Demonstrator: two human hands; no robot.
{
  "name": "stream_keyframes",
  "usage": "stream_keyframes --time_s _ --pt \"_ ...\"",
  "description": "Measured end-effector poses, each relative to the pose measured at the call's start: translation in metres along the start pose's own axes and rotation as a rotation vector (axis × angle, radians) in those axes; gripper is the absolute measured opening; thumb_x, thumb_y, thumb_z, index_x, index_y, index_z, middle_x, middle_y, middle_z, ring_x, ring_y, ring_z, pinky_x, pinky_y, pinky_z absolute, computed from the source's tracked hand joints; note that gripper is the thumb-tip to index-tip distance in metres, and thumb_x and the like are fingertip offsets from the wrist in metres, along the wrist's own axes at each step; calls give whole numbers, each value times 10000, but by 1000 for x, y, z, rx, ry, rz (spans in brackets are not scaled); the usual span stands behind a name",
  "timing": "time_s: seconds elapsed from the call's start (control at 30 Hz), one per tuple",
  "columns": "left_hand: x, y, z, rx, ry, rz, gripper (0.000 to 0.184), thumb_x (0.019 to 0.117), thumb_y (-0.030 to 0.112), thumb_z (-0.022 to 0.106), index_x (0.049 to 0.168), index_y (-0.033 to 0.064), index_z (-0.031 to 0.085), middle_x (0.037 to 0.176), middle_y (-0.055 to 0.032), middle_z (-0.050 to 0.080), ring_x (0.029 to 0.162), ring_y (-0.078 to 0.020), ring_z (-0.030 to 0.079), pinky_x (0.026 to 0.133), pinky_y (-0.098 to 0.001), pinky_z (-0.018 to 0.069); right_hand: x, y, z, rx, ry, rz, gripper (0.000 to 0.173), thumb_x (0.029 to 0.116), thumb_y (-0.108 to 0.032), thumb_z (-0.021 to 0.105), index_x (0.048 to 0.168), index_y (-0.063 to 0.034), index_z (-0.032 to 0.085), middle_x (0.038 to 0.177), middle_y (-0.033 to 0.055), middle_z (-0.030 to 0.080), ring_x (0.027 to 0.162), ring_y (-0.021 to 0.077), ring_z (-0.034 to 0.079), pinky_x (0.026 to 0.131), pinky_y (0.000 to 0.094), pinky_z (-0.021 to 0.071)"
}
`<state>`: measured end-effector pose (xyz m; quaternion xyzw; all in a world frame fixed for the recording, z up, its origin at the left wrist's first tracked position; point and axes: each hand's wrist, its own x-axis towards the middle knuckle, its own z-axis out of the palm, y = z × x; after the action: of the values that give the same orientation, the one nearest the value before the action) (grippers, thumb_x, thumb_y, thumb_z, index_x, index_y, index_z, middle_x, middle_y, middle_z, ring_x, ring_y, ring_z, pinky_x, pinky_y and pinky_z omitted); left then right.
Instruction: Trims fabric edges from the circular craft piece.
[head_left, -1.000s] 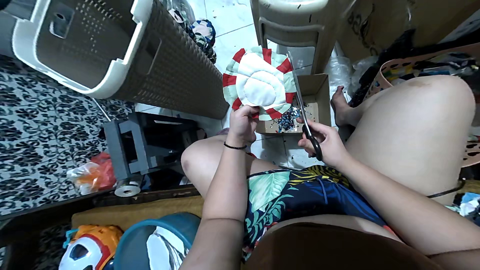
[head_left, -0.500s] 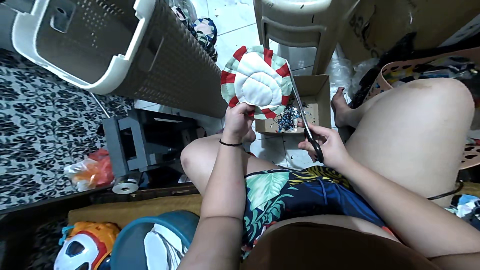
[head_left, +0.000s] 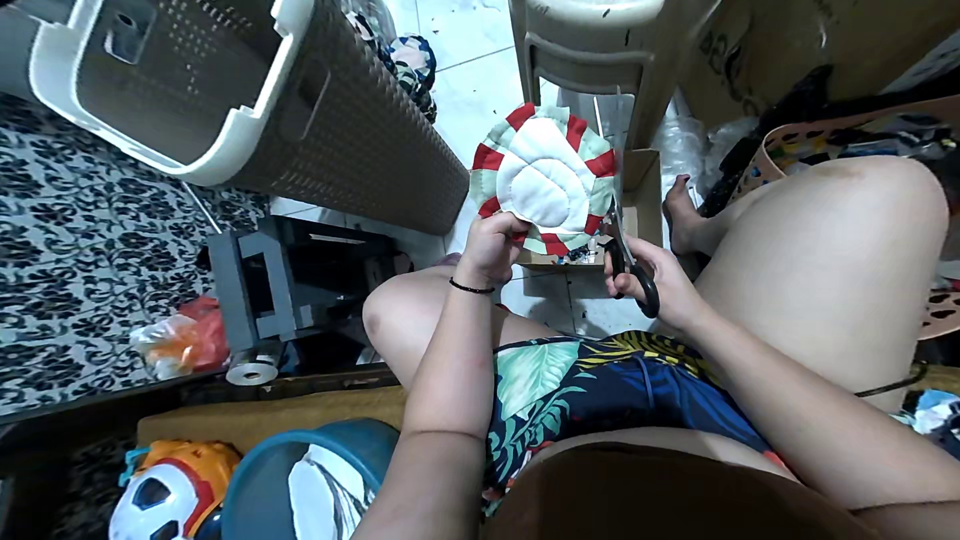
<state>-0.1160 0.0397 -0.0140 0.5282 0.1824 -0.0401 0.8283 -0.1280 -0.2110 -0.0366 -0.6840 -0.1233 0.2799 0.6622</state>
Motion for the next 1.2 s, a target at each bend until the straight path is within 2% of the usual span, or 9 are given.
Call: stream_keyframes --time_s 0.23,0.33,0.5,0.67,0.77,0.87,0.93,1.03,1.2 --pt "1 3 -3 63 18 9 242 806 -50 500 953 91 631 854 -38 728 749 -118 694 674 -308 584 -1 -3 0 0 54 -4 787 858 -453 763 1484 -64 487 846 -25 602 626 50 601 594 214 566" --pt "1 7 -4 55 25 24 259 812 -68 490 968 87 626 878 -45 735 791 -129 712 717 -330 600 -1 -2 1 -7 73 5 725 859 -384 787 1461 -76 522 821 -23 601 584 52 578 540 210 543" --pt "2 12 -12 109 18 54 249 807 -53 485 931 101 637 844 -29 740 750 -105 709 675 -299 596 -2 -1 -1 -10 89 22 650 861 -328 803 1417 -86 568 765 -21 599 517 56 551 483 214 523" --pt "2 20 -20 141 17 114 280 781 -70 487 920 122 637 848 -1 741 783 -86 709 721 -298 597 -5 -6 0 6 85 78 525 879 -141 768 1366 -49 592 714 -6 617 458 47 541 444 212 520" --pt "0 23 -21 120 20 130 295 786 -87 480 907 130 639 832 -2 748 751 -88 717 695 -292 607 -3 -6 -2 25 20 102 565 884 -176 757 1394 -43 553 742 -1 609 505 72 574 493 236 553" --pt "0 22 -22 98 4 108 283 792 -79 480 915 122 637 842 -20 751 764 -107 723 701 -311 612 0 0 -4 -30 -98 100 782 851 -431 747 1486 -79 457 866 -15 601 698 78 629 676 262 589" --pt "1 20 -22 92 -17 89 282 789 -70 474 911 120 643 849 -23 753 776 -108 724 712 -314 610 2 1 -5 -52 -132 72 827 838 -472 753 1496 -76 444 907 -19 601 752 70 627 718 251 575" --pt "0 20 -22 109 -39 60 281 783 -71 471 908 116 639 844 -22 749 775 -102 718 722 -311 607 1 0 -4 -68 -128 29 856 814 -520 759 1483 -76 465 908 -37 596 749 39 610 692 212 552" --pt "0 19 -23 174 -34 26 289 755 -69 495 902 127 647 838 5 746 760 -76 708 707 -284 599 -1 -5 -6 -98 -57 44 764 825 -422 789 1459 -94 515 821 -29 592 628 46 582 582 213 544"
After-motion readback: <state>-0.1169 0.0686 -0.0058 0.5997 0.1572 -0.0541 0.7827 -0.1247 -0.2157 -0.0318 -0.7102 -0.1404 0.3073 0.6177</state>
